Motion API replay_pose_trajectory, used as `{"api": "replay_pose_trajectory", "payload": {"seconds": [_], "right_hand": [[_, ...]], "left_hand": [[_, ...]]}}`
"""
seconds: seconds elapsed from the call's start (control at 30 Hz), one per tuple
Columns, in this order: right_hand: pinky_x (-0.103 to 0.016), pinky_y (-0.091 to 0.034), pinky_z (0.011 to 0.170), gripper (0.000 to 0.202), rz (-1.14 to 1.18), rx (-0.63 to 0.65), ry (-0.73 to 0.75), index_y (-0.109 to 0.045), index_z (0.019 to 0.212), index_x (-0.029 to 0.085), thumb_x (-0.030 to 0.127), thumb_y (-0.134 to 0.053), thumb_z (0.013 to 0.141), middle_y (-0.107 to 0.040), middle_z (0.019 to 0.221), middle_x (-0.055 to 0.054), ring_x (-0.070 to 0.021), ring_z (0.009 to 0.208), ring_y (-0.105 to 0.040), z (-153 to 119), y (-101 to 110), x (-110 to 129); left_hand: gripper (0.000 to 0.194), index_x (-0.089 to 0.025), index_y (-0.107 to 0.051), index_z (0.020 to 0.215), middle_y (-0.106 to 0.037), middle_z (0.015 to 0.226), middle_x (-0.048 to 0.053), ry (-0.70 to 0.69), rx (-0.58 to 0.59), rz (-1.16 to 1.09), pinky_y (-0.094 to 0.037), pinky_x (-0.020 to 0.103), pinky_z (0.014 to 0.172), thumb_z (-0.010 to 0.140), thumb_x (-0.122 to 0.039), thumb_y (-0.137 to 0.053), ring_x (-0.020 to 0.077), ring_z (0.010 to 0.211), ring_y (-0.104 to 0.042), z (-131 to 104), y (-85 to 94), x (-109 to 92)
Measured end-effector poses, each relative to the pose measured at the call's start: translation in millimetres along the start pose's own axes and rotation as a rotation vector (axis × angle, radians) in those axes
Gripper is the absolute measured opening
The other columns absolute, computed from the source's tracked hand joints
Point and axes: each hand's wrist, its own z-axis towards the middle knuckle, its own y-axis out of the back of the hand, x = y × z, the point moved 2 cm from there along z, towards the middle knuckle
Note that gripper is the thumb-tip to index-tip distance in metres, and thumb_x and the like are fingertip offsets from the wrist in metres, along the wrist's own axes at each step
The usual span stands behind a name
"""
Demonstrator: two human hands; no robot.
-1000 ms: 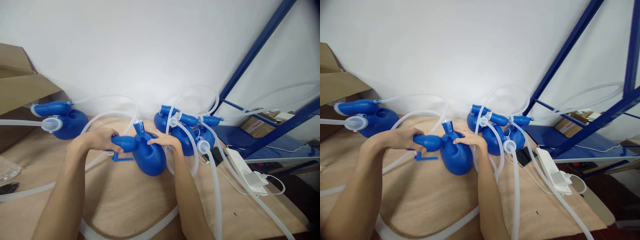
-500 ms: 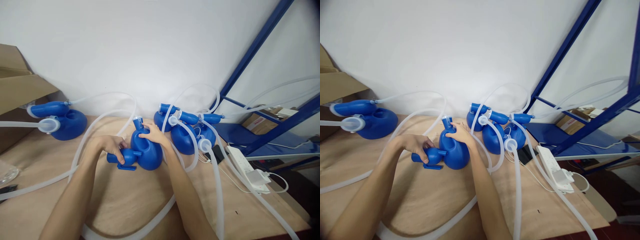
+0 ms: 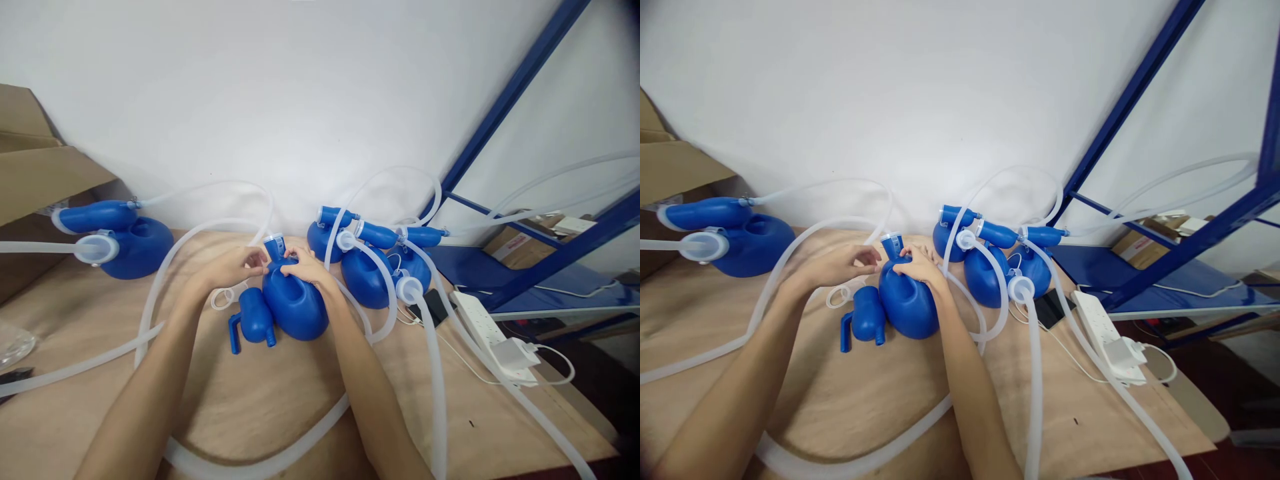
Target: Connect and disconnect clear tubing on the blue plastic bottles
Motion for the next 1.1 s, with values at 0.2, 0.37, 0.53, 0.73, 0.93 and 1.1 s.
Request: {"api": "replay_pose_trajectory", "payload": {"seconds": [0.2,0.37,0.53,0.73,0.93,1.1], "right_hand": [[-0.050,-0.028,0.122,0.087,0.031,0.039,0.024,-0.047,0.151,0.038,0.028,-0.073,0.068,-0.058,0.138,-0.003,-0.0288,0.140,-0.047,-8,3,3],[-0.047,-0.032,0.121,0.072,0.046,0.017,0.027,-0.057,0.139,0.032,0.028,-0.074,0.069,-0.062,0.134,-0.003,-0.0290,0.137,-0.051,-13,5,6],[-0.047,-0.029,0.124,0.071,0.063,0.032,0.019,-0.058,0.138,0.030,0.027,-0.075,0.068,-0.060,0.138,-0.003,-0.0282,0.142,-0.049,-14,5,5],[-0.047,-0.033,0.123,0.066,0.041,0.090,0.026,-0.059,0.133,0.031,0.028,-0.075,0.068,-0.059,0.139,-0.003,-0.0280,0.142,-0.049,-15,8,2],[-0.045,-0.034,0.123,0.063,0.036,0.129,0.042,-0.059,0.131,0.029,0.029,-0.075,0.069,-0.057,0.140,-0.004,-0.0288,0.141,-0.050,-13,10,2],[-0.050,-0.034,0.122,0.048,0.042,0.121,0.022,-0.063,0.113,0.031,0.032,-0.077,0.067,-0.060,0.129,0.000,-0.0293,0.135,-0.052,-10,10,-2]], "left_hand": [[0.046,-0.021,-0.068,0.132,-0.060,0.143,0.016,-0.271,-0.517,0.316,-0.052,0.051,0.109,0.092,-0.010,-0.049,0.0323,0.130,-0.059,32,-33.4,-6],[0.043,-0.022,-0.066,0.139,-0.054,0.155,0.018,-0.412,-0.545,0.443,-0.044,0.058,0.118,0.100,-0.013,-0.050,0.0356,0.145,-0.047,45,-49.8,11],[0.034,-0.022,-0.069,0.135,-0.061,0.148,0.018,-0.446,-0.562,0.432,-0.049,0.053,0.112,0.107,-0.029,-0.051,0.0336,0.135,-0.057,46,-48.0,19],[0.035,-0.024,-0.068,0.137,-0.061,0.150,0.017,-0.448,-0.584,0.464,-0.048,0.055,0.112,0.106,-0.025,-0.052,0.0344,0.138,-0.056,41,-53.9,21],[0.036,-0.026,-0.067,0.139,-0.061,0.151,0.014,-0.456,-0.596,0.468,-0.048,0.052,0.114,0.108,-0.029,-0.048,0.0326,0.137,-0.056,40,-55.9,28],[0.041,-0.024,-0.065,0.142,-0.060,0.152,0.014,-0.491,-0.541,0.397,-0.045,0.052,0.118,0.107,-0.039,-0.051,0.0319,0.137,-0.055,43,-48.7,24]]}}
